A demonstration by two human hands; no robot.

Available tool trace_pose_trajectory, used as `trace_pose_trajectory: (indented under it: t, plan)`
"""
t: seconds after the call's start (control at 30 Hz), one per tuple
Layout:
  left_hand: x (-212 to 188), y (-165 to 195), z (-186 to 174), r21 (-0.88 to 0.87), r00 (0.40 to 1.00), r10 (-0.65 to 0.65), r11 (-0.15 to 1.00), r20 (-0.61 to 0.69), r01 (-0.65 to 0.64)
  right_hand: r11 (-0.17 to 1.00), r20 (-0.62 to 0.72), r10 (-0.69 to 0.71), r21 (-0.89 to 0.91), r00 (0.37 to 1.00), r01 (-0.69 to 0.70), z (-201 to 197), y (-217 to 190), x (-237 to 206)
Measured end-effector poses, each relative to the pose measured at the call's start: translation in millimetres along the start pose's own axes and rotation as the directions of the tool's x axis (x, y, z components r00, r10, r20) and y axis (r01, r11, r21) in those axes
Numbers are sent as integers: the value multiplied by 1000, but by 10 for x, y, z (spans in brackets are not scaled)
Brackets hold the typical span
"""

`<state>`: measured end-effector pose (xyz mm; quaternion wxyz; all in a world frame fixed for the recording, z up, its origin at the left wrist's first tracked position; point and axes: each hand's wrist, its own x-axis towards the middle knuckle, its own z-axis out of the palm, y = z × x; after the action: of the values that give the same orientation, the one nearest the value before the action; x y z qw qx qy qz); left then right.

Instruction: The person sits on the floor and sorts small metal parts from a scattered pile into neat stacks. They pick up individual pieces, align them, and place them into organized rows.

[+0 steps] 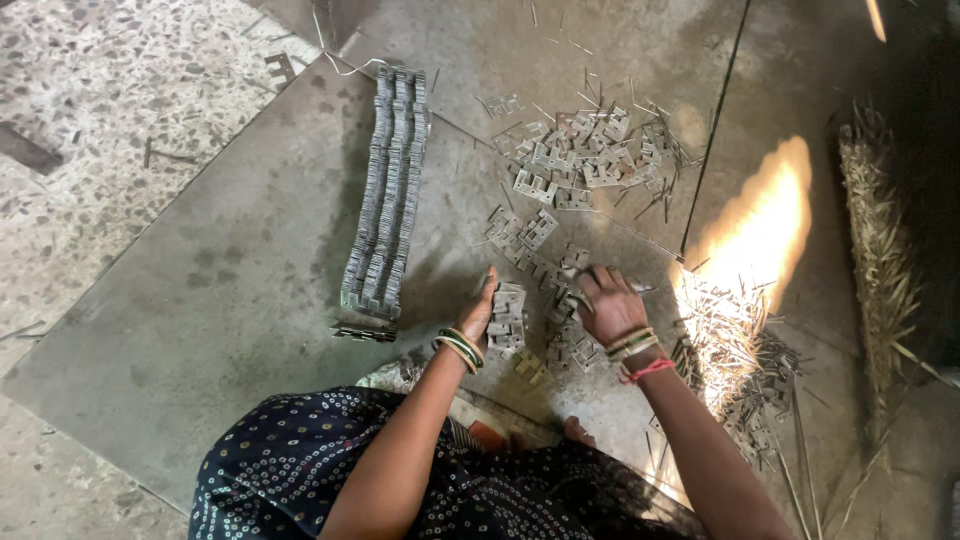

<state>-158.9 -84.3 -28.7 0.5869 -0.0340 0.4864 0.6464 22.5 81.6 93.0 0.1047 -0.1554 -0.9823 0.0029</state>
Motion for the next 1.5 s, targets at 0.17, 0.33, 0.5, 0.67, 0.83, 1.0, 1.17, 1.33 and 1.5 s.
trace_pose_trajectory:
  t: [0.17, 0.33, 0.5, 0.67, 0.83, 1.0, 1.17, 1.33, 1.5]
  plan:
    - [-165, 114, 81, 100, 997, 36, 995, -65, -29, 954, 224, 292, 3, 930, -300, 364, 99, -27]
    - [-35, 50, 19, -259, 989, 66, 965, 133, -29, 888, 344, 415, 52, 843, -458, 455, 147, -106]
    - [190, -131, -103, -237, 983, 120, 968, 142, -84, 862, 327, 422, 144, 845, -486, 231, 52, -32]
    - [257, -150, -141, -164, 990, 105, 983, 97, -88, 894, 269, 375, 147, 887, -422, -79, -157, 46]
    - [167, -34, -101, -141, 998, 33, 989, -53, -40, 997, -62, -53, 50, 997, 56, -290, -415, 61]
    - [87, -9, 21, -176, 998, 63, 982, -7, -63, 825, 549, 522, -129, 653, -550, 1, -470, -111]
    - [10, 33, 43, -154, 975, 148, 981, 169, -122, 710, 344, 558, 273, 755, -649, 700, -290, -443]
    - [-50, 69, 48, -115, 948, 311, 946, 68, -302, 708, 279, 530, 374, 801, -599, 665, -144, -300]
    - [-144, 129, 47, -302, 959, 175, 948, 224, -103, 966, -96, 79, 255, 992, -52, -35, -397, -193]
